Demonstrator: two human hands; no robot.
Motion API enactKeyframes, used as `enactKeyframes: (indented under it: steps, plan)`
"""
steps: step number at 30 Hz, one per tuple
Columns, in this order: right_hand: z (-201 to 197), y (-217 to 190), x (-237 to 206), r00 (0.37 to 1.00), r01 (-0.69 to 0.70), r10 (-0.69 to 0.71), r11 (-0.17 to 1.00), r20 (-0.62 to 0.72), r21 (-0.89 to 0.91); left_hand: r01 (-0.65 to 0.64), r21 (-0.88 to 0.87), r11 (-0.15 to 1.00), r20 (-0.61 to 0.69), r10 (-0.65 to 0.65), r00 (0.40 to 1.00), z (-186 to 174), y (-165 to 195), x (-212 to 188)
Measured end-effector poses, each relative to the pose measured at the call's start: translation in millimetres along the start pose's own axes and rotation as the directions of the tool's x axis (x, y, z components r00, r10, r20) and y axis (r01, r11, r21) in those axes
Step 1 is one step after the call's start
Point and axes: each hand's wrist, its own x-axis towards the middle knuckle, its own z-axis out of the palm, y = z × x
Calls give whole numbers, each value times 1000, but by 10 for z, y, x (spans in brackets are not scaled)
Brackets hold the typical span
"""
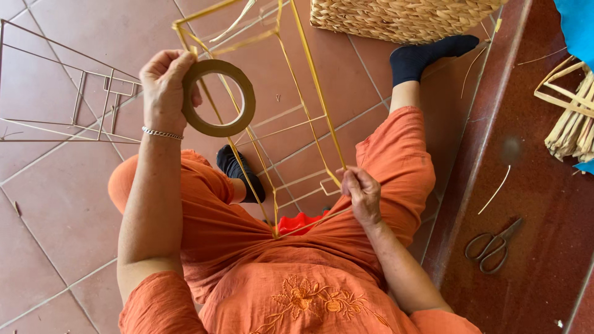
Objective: The person sits on the floor and wraps yellow tape around the edges of a metal basket frame. They repeatedly pull tape from a roll, press it along the frame's bars, and use scissors to trim excess tape. The person works methodically around the frame, securing the tape to each edge.
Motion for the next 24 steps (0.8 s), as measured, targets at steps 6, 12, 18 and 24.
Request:
enactKeyframes:
  steps: [6, 12, 18, 24]
  plan:
    - [153, -131, 92, 983, -148, 156, 985, -95, 89, 175, 29, 984, 8, -175, 985, 58, -316, 172]
    - [177, -160, 668, 990, -106, 111, 993, -90, 52, 129, 66, 989, -20, -128, 992, 64, -245, -77]
    - [418, -27, 875, 962, -112, 170, 960, -215, 257, 135, 72, 988, 78, -140, 987, 53, -4, -700]
    - [424, 80, 1112, 945, -107, 173, 965, -276, 238, 184, 184, 966, 234, -225, 946, 256, -153, -1314]
